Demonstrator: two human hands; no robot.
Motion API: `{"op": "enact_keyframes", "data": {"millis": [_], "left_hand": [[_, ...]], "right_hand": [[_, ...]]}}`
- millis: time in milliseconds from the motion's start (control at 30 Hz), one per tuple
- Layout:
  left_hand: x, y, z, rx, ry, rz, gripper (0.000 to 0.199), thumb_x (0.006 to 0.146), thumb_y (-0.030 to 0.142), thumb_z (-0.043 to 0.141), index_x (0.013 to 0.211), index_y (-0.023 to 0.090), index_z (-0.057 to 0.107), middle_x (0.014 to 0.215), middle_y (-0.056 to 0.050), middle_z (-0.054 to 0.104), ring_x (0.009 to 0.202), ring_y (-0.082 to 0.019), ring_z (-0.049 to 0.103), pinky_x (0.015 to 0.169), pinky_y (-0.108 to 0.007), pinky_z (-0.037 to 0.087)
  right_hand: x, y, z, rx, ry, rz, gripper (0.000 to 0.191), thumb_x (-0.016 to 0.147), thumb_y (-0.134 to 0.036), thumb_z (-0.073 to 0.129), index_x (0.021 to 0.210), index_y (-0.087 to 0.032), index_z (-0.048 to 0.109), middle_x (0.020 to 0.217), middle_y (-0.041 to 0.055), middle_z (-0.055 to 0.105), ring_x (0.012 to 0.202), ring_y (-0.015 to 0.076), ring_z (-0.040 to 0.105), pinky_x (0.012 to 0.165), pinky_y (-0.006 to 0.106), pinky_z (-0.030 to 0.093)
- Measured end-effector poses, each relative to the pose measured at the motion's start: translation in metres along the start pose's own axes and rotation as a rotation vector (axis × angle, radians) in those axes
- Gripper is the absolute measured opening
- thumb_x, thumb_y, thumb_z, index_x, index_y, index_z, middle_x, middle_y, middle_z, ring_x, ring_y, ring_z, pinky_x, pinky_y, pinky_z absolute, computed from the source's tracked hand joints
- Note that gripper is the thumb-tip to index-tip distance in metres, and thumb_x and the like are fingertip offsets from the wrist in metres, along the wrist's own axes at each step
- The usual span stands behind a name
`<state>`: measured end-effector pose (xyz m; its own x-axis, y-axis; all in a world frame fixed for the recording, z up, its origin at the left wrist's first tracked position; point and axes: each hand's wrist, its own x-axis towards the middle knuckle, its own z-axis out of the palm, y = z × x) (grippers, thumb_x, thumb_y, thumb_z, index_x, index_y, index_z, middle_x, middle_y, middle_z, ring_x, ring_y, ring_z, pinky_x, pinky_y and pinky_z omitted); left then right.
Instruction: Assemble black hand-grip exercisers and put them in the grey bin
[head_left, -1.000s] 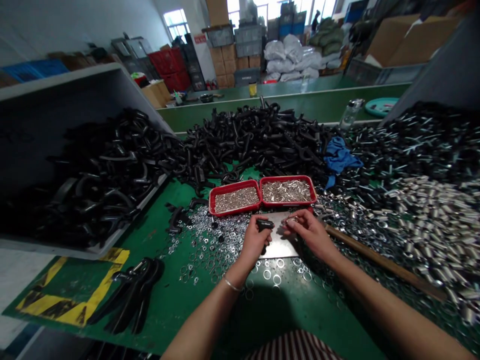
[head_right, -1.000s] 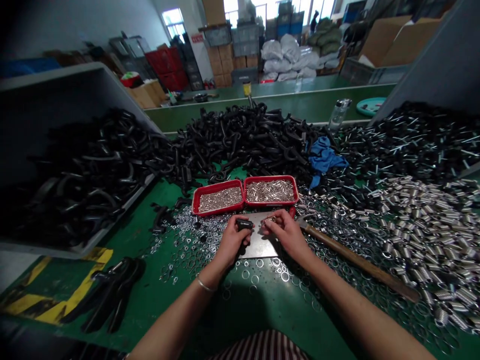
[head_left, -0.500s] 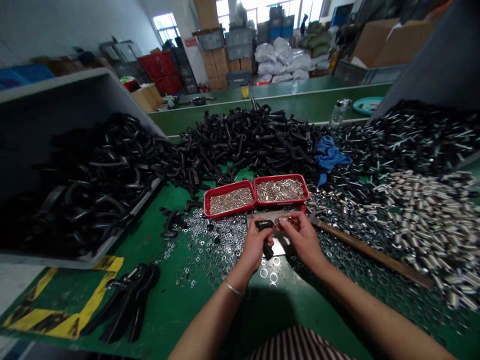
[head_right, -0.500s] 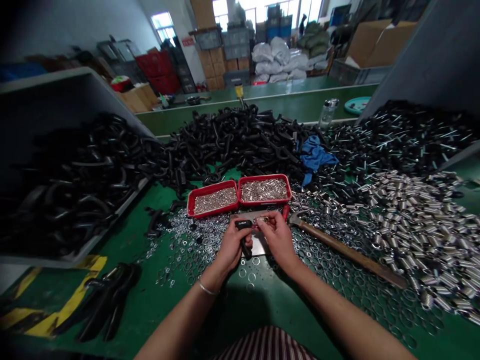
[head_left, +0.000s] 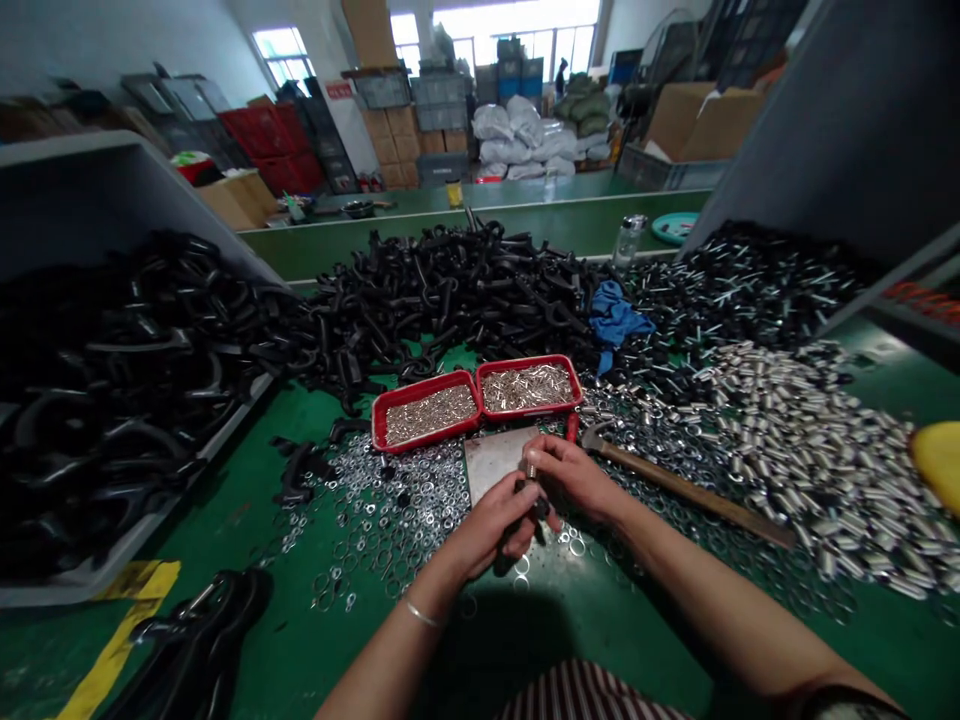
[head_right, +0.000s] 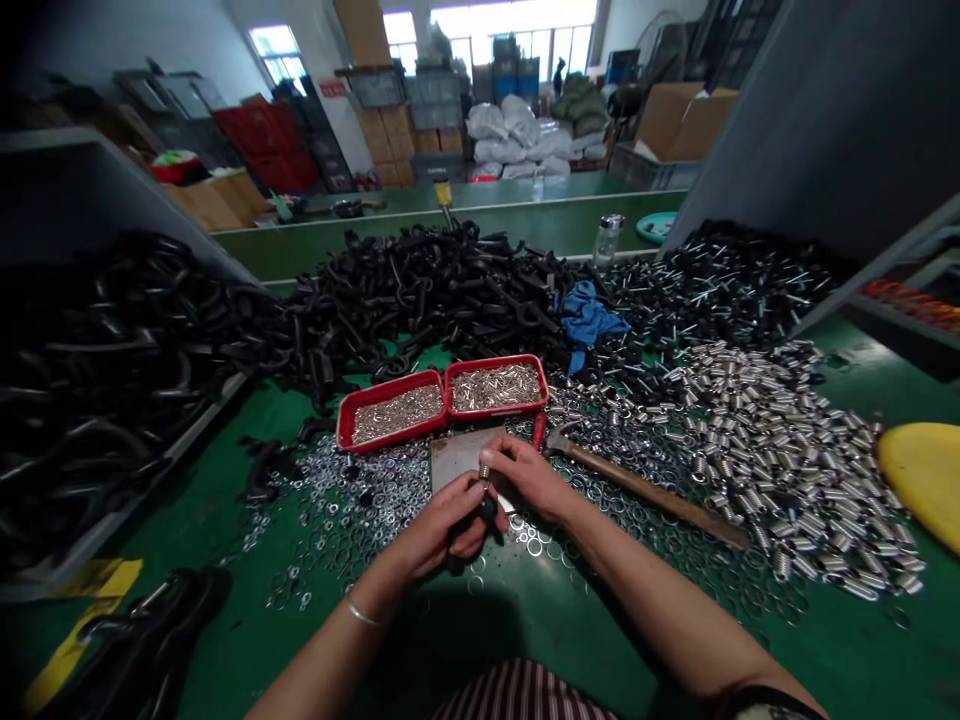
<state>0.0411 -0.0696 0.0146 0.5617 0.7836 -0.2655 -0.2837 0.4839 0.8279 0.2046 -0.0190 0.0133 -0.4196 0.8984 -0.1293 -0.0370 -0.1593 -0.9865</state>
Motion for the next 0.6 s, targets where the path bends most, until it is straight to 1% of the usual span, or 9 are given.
{"op": "enact_keyframes", "data": {"millis": [67, 133, 233, 300, 367, 400, 467, 533, 600], "left_hand": [[0.004, 0.002, -0.002, 0.012, 0.086, 0.032, 0.033, 0.091, 0.049, 0.06, 0.097, 0.019, 0.051, 0.073, -0.001, 0.066, 0.036, -0.002, 0.031, 0.038, -0.017, 0.023], [0.009, 0.01, -0.01, -0.029, 0.252, 0.166, 0.03, 0.09, 0.048, 0.061, 0.093, 0.019, 0.051, 0.072, 0.001, 0.066, 0.04, -0.003, 0.039, 0.041, -0.017, 0.03], [0.009, 0.033, -0.032, -0.118, 0.462, 0.374, 0.028, 0.09, 0.047, 0.062, 0.095, 0.021, 0.052, 0.087, -0.001, 0.068, 0.059, -0.007, 0.056, 0.058, -0.02, 0.046], [0.006, 0.043, -0.046, -0.063, 0.492, 0.371, 0.029, 0.089, 0.046, 0.064, 0.096, 0.02, 0.054, 0.091, -0.002, 0.069, 0.064, -0.009, 0.059, 0.06, -0.021, 0.048], [0.005, 0.042, -0.053, 0.023, 0.47, 0.315, 0.029, 0.088, 0.045, 0.065, 0.095, 0.019, 0.055, 0.087, -0.003, 0.069, 0.056, -0.007, 0.053, 0.053, -0.019, 0.042], [0.005, 0.038, -0.054, 0.045, 0.46, 0.296, 0.029, 0.088, 0.045, 0.065, 0.093, 0.018, 0.054, 0.085, -0.002, 0.068, 0.051, -0.005, 0.048, 0.049, -0.018, 0.038], [0.009, 0.025, -0.05, 0.032, 0.465, 0.29, 0.029, 0.088, 0.044, 0.065, 0.091, 0.018, 0.053, 0.081, -0.001, 0.067, 0.046, -0.003, 0.039, 0.044, -0.016, 0.03], [0.017, 0.014, -0.043, -0.011, 0.481, 0.296, 0.029, 0.087, 0.044, 0.066, 0.09, 0.018, 0.052, 0.078, 0.0, 0.066, 0.045, -0.003, 0.036, 0.044, -0.016, 0.028], [0.024, 0.008, -0.036, -0.032, 0.483, 0.301, 0.03, 0.087, 0.044, 0.067, 0.09, 0.019, 0.052, 0.078, 0.0, 0.066, 0.046, -0.003, 0.036, 0.045, -0.016, 0.029]], "right_hand": [[-0.001, -0.005, -0.011, -0.162, -0.015, -0.095, 0.029, 0.092, -0.05, 0.061, 0.094, -0.021, 0.062, 0.088, 0.0025, 0.065, 0.074, 0.0166, 0.061, 0.068, 0.031, 0.051], [-0.005, -0.011, -0.035, -0.416, 0.055, -0.213, 0.024, 0.093, -0.043, 0.062, 0.103, -0.022, 0.065, 0.1, 0.0058, 0.067, 0.09, 0.0202, 0.063, 0.082, 0.035, 0.051], [-0.016, -0.016, -0.097, -0.835, 0.304, -0.333, 0.018, 0.094, -0.033, 0.057, 0.103, -0.021, 0.067, 0.108, 0.0093, 0.067, 0.1, 0.024, 0.062, 0.091, 0.04, 0.048], [-0.028, -0.016, -0.145, -1.073, 0.456, -0.294, 0.017, 0.094, -0.028, 0.053, 0.094, -0.019, 0.068, 0.099, 0.0108, 0.069, 0.095, 0.0256, 0.063, 0.088, 0.04, 0.049], [-0.04, -0.015, -0.183, -1.264, 0.49, -0.184, 0.018, 0.093, -0.024, 0.053, 0.092, -0.017, 0.069, 0.093, 0.0113, 0.071, 0.091, 0.026, 0.064, 0.084, 0.039, 0.049], [-0.044, -0.014, -0.195, -1.347, 0.471, -0.128, 0.018, 0.094, -0.023, 0.053, 0.093, -0.016, 0.07, 0.093, 0.0113, 0.071, 0.091, 0.0256, 0.064, 0.083, 0.037, 0.049], [-0.046, -0.012, -0.206, -1.473, 0.41, -0.055, 0.021, 0.096, -0.023, 0.051, 0.098, -0.016, 0.071, 0.096, 0.0106, 0.073, 0.093, 0.024, 0.064, 0.083, 0.034, 0.048], [-0.039, -0.009, -0.203, -1.547, 0.379, -0.018, 0.022, 0.098, -0.025, 0.051, 0.101, -0.017, 0.071, 0.099, 0.0107, 0.072, 0.096, 0.0241, 0.063, 0.083, 0.033, 0.047], [-0.025, -0.007, -0.196, -1.585, 0.398, 0.006, 0.019, 0.096, -0.026, 0.054, 0.097, -0.017, 0.071, 0.098, 0.0125, 0.071, 0.099, 0.0268, 0.06, 0.081, 0.033, 0.046]]}}
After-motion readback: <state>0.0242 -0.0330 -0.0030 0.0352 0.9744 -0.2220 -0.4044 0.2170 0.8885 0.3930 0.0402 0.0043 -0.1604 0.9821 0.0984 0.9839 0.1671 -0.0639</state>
